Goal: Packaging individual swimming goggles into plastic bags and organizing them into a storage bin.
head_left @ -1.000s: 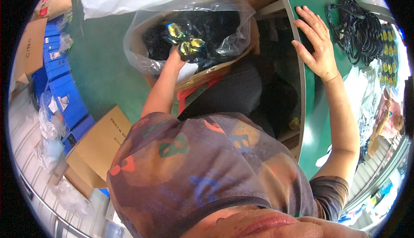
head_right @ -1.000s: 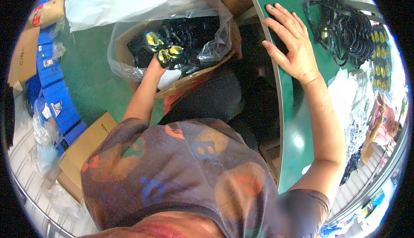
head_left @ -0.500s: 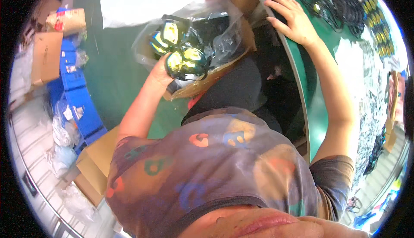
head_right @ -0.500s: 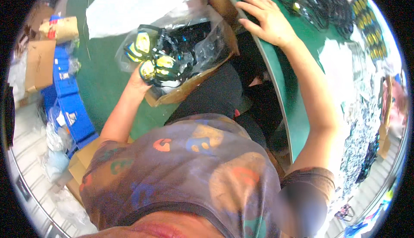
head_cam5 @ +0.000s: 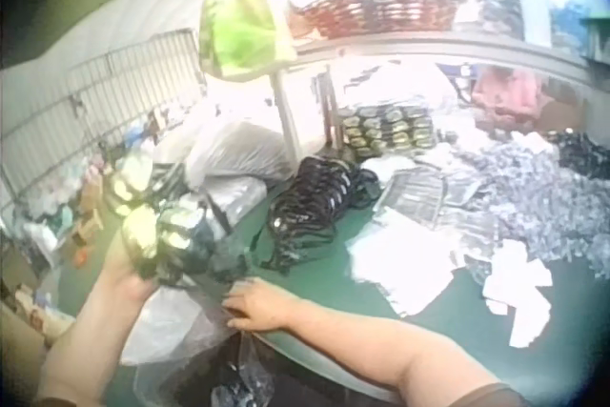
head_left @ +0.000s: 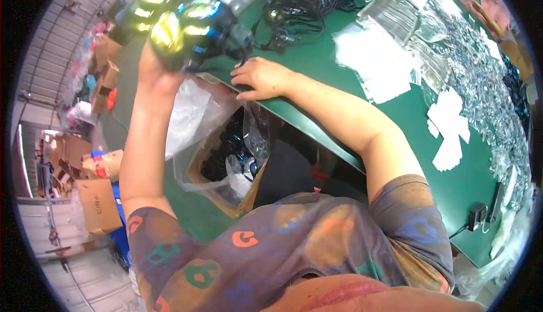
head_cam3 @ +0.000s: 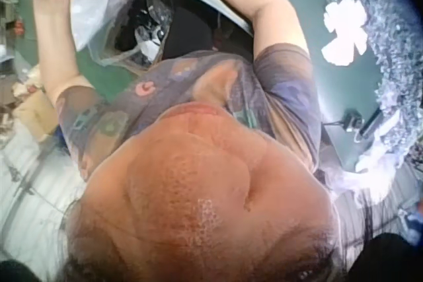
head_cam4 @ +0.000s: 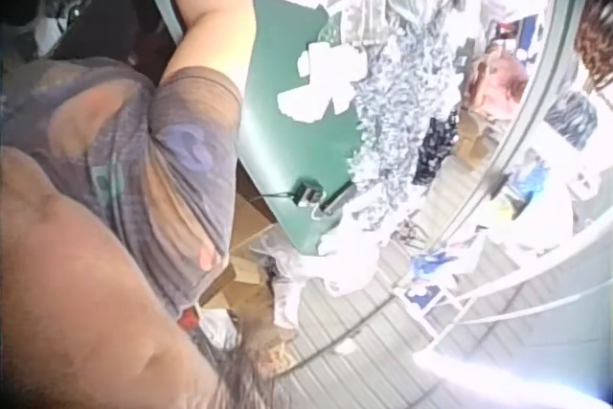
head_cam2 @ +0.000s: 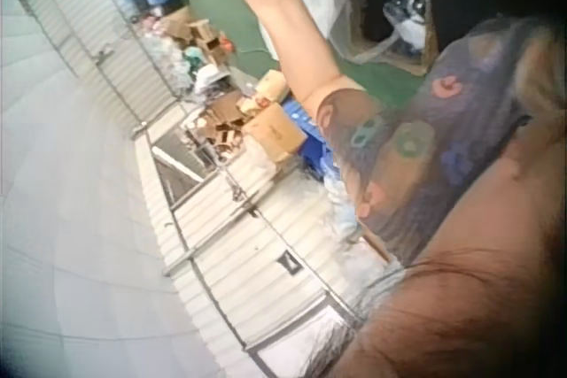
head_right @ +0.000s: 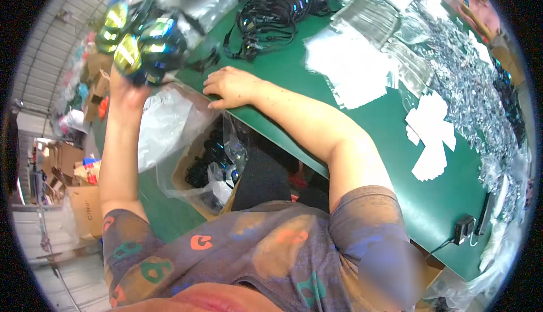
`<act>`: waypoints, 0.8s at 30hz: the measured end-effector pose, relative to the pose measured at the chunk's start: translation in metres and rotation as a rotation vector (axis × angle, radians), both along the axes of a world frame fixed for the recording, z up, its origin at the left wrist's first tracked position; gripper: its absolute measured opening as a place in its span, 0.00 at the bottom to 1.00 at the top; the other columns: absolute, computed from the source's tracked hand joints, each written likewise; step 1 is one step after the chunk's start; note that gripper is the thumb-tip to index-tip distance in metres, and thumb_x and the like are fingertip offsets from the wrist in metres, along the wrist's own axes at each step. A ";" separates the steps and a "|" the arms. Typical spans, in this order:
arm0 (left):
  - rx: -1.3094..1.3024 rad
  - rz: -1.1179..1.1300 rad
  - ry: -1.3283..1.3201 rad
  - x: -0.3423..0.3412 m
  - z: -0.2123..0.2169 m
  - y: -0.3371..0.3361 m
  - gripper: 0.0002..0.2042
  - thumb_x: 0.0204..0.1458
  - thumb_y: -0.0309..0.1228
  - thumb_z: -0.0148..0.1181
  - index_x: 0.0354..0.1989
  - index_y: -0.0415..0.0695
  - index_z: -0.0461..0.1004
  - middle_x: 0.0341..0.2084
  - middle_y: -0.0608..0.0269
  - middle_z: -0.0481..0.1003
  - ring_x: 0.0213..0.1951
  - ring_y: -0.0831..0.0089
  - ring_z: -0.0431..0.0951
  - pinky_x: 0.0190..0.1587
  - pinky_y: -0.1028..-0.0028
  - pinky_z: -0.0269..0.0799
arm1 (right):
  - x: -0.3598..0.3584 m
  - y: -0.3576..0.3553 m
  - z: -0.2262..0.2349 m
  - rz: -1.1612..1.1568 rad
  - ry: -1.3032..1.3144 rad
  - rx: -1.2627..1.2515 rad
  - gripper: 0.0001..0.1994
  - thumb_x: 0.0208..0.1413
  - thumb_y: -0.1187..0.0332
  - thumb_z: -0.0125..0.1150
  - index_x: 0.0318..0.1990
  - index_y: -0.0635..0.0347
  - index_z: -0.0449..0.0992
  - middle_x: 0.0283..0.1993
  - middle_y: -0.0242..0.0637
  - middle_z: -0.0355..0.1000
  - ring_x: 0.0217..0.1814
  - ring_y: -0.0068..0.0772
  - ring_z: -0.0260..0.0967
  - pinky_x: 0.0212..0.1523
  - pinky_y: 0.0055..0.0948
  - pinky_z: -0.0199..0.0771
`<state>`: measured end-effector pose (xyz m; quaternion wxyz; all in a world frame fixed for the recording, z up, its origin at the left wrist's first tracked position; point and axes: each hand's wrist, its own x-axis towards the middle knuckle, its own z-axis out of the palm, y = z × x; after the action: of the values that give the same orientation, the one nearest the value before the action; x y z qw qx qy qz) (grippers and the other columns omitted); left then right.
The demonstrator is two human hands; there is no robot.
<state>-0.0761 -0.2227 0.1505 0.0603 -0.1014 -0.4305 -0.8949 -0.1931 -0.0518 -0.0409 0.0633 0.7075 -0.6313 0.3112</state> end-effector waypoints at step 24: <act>-0.560 0.555 -0.279 0.007 -0.111 0.066 0.21 0.65 0.36 0.54 0.63 0.38 0.68 0.62 0.53 0.70 0.66 0.62 0.67 0.66 0.61 0.62 | -0.012 0.005 0.011 0.079 -0.083 -0.074 0.14 0.54 0.57 0.64 0.40 0.56 0.82 0.44 0.39 0.79 0.51 0.43 0.75 0.54 0.43 0.73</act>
<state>-0.0694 -0.1568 0.0397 0.2105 0.1283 -0.6723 -0.6980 -0.2054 -0.0472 -0.0300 0.0512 0.7155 -0.5930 0.3657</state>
